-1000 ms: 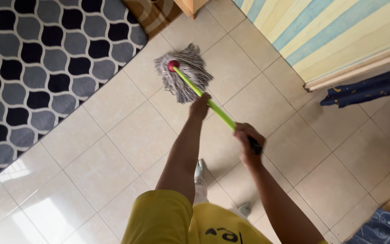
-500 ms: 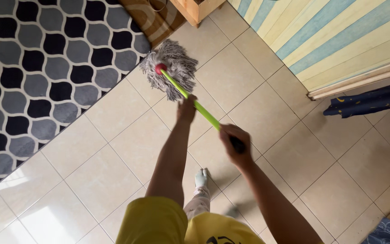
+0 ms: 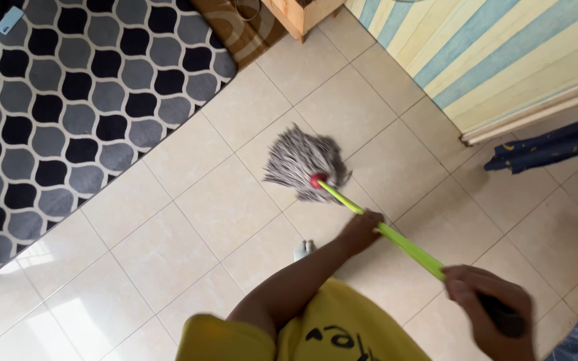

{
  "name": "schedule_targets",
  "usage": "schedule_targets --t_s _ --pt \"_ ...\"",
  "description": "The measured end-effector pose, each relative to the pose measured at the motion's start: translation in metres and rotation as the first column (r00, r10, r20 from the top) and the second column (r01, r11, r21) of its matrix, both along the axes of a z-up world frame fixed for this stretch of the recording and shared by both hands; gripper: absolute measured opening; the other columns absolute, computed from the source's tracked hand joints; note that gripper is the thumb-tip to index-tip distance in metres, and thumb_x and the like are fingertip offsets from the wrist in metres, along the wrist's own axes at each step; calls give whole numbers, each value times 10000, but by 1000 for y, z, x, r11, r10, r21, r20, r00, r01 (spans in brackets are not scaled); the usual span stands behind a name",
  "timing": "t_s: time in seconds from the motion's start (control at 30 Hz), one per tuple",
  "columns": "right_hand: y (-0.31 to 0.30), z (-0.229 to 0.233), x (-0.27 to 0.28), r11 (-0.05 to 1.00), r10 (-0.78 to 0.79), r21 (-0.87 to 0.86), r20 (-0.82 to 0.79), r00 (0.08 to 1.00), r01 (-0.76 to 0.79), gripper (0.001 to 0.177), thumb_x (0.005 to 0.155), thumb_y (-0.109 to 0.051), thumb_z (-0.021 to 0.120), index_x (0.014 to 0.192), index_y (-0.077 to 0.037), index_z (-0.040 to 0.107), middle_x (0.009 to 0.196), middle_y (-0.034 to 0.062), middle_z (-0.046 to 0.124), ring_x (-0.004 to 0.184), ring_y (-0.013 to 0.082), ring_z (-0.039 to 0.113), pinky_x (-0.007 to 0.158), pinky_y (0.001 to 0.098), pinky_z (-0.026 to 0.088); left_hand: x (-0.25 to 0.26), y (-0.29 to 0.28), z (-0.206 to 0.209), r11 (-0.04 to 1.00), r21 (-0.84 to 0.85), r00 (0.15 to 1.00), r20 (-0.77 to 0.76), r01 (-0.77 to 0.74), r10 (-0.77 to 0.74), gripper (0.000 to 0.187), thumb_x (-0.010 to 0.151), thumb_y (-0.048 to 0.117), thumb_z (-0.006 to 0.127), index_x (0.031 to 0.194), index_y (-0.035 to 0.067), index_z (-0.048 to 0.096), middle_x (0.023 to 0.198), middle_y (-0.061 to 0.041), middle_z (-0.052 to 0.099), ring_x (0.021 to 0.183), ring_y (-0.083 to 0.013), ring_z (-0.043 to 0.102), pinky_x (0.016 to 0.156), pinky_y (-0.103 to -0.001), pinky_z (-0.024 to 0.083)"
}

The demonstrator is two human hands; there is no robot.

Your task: The person mops a tiled floor using a mop with a green handle, moving it across the surface and around a doorway and furniture.

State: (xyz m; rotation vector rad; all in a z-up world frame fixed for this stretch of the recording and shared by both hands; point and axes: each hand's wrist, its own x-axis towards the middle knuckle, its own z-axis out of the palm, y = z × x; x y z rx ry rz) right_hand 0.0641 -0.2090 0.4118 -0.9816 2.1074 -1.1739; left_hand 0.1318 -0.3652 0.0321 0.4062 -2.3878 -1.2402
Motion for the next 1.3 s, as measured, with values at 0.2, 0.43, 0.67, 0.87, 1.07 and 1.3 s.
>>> schedule_targets --t_s 0.2,0.43,0.67,0.87,1.07,1.3 --pt "90 -10 -25 995 39 -94 118 992 -28 283 954 2 611 672 13 580 679 140 560 656 239 642 1013 510 544 -27 60 -9 899 74 895 91 431 -437 237 864 294 768 932 99 651 952 -92 687 1025 -312 673 902 -453 552" --pt "107 -66 -25 790 189 -613 262 946 12 132 1009 15 581 884 39 614 643 110 567 593 179 540 922 488 554 -16 43 -28 919 -40 899 231 392 -373 243 881 362 720 935 127 685 992 -60 700 1048 -283 672 815 -451 593" --pt "-1 -123 8 707 176 -701 306 935 96 108 994 35 504 1039 52 601 757 101 596 698 178 510 781 417 511 21 -91 -59 946 -104 928 257 306 -271 258 850 321 766 946 113 647 983 -80 682 1026 -310 668 858 -458 567" --pt "-146 -145 46 839 -43 -500 335 941 216 155 929 10 548 880 119 645 791 101 635 675 129 511 682 290 477 64 -241 -66 994 -73 922 385 79 -45 270 829 275 796 958 111 625 993 -119 653 973 -356 660 797 -476 549" --pt "-290 -180 98 861 -1 -488 277 961 142 149 923 -30 588 905 68 698 824 68 696 673 110 589 647 282 519 109 -383 -72 985 -121 865 474 -120 164 175 916 232 719 1012 128 616 1064 -111 647 1001 -371 661 847 -482 562" --pt "-367 -199 151 881 63 -469 241 968 59 141 1010 -7 604 905 65 664 831 75 664 702 103 571 740 270 533 157 -474 -82 939 -329 842 475 -98 254 75 865 163 681 929 138 650 1032 -70 690 1007 -348 670 956 -540 502"
